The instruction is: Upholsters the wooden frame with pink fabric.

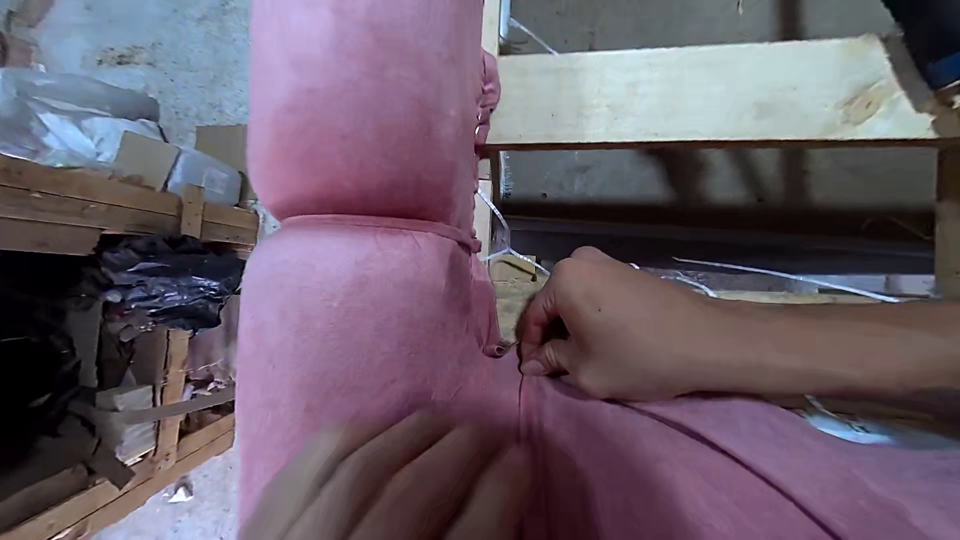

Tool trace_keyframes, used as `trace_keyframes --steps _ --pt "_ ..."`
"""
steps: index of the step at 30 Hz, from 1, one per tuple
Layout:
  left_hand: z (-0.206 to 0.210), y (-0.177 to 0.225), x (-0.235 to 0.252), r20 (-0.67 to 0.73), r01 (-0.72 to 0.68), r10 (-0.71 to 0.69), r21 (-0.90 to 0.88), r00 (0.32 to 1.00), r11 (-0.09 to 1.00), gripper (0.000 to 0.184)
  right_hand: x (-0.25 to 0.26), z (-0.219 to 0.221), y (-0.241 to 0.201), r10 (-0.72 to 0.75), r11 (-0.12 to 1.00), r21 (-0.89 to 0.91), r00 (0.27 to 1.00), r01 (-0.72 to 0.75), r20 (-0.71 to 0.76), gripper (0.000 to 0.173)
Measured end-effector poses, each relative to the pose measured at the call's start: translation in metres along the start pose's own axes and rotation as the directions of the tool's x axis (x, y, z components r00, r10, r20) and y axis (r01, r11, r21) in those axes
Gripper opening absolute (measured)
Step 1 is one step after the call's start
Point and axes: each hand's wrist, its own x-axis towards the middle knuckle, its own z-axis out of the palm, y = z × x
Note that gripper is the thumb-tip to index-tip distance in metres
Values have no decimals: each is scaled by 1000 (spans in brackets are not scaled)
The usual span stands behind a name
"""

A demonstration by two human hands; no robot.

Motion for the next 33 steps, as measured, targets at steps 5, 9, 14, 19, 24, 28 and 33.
trace_keyframes --steps 5,9,14,19,24,28,33 --pt "12 -11 62 449 -246 172 110 877 963 30 2 -6 -3 -46 996 -75 998 42 -50 10" --pt "13 -11 63 504 -244 123 182 855 953 35 6 -8 1 -83 993 -86 996 80 -39 11" --pt "19 -6 72 577 -282 115 208 808 937 35 7 -11 2 -81 993 -88 997 80 -15 9" --pt "19 -7 84 711 -307 122 137 693 942 50 6 -10 3 -91 993 -78 996 91 1 10" --pt "22 -3 91 715 -248 73 144 696 958 63 6 -7 9 -123 990 -77 991 119 -53 13" --pt "21 1 93 714 -118 -25 150 700 982 75 2 -3 6 -161 986 -71 979 153 -124 10" --pt "25 4 83 615 -94 8 106 789 990 67 -62 -125 26 -158 857 -484 805 -176 -572 27"
